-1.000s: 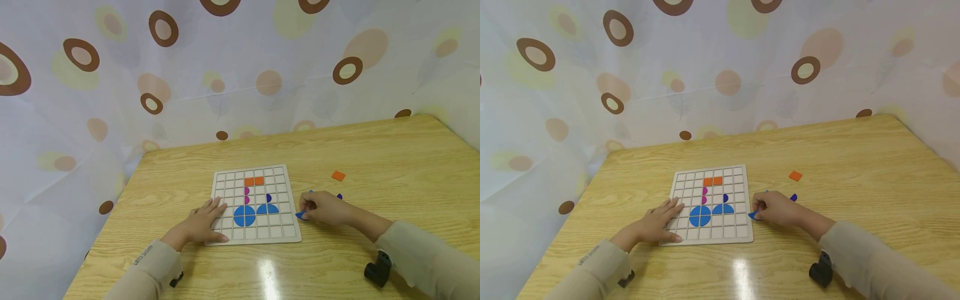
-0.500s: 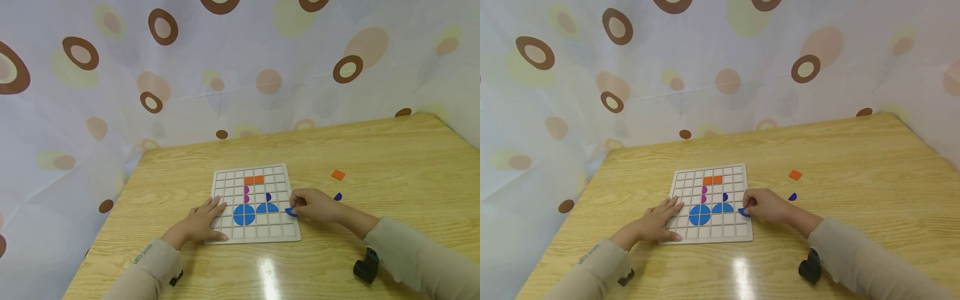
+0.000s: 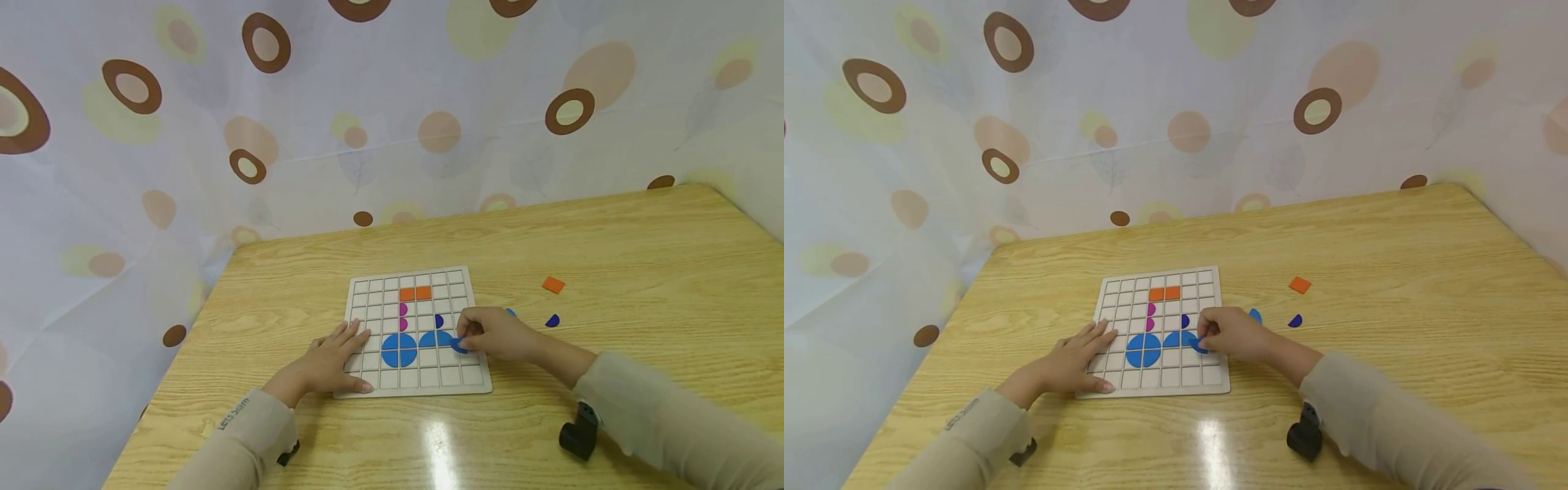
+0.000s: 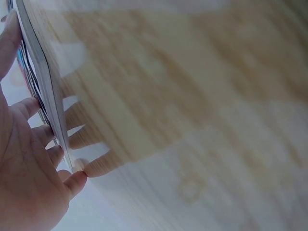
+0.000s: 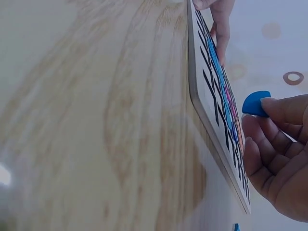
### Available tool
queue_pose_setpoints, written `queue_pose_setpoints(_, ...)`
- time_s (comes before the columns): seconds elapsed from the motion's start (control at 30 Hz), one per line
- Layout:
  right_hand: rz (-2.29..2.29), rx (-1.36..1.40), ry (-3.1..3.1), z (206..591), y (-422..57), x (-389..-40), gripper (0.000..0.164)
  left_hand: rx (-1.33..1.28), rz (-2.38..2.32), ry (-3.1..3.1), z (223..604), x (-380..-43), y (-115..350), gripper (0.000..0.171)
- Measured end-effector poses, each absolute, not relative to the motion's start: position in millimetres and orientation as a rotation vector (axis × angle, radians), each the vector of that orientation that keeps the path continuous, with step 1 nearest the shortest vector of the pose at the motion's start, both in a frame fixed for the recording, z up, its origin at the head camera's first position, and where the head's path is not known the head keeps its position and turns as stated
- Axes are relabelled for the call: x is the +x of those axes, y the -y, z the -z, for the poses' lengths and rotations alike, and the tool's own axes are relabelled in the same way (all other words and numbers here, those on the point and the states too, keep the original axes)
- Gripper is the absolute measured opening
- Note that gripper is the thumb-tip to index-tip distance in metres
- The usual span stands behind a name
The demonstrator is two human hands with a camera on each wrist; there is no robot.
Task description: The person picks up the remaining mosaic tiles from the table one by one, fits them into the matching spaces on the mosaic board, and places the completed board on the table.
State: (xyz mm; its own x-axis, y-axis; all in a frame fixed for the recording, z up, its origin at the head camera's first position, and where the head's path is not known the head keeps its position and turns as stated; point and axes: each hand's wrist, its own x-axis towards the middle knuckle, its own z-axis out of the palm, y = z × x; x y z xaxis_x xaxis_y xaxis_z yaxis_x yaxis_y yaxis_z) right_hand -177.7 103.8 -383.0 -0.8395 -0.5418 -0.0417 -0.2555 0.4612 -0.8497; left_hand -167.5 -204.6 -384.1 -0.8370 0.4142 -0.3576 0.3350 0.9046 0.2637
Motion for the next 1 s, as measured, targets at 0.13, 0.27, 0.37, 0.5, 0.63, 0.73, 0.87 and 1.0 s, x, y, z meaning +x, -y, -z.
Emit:
queue_pose_setpoints(0.13,1.336,-0.672,-2.400,381,-97,-177,0.006,0.546,-0.266,-2.655,383,-168,204,0.089)
queue_pose_setpoints(0.27,1.329,-0.657,-2.404,381,-92,-177,0.006,0.542,-0.265,-2.653,383,-168,204,0.089)
queue_pose_setpoints(0.37,1.328,-0.651,-2.405,383,-88,-178,0.006,0.541,-0.267,-2.654,383,-168,204,0.089)
queue_pose_setpoints(0.5,1.324,-0.653,-2.409,386,-83,-178,0.005,0.543,-0.258,-2.658,384,-168,204,0.090)
queue_pose_setpoints(0.63,1.325,-0.673,-2.413,387,-80,-178,0.005,0.542,-0.253,-2.659,385,-168,204,0.090)
queue_pose_setpoints(0.73,1.332,-0.694,-2.409,389,-77,-179,0.004,0.541,-0.258,-2.658,385,-168,205,0.090)
queue_pose_setpoints(0.87,1.336,-0.709,-2.405,390,-74,-178,0.004,0.543,-0.259,-2.653,385,-168,205,0.090)
queue_pose_setpoints(1.0,1.325,-0.681,-2.420,389,-71,-177,0.003,0.542,-0.261,-2.649,386,-168,205,0.089)
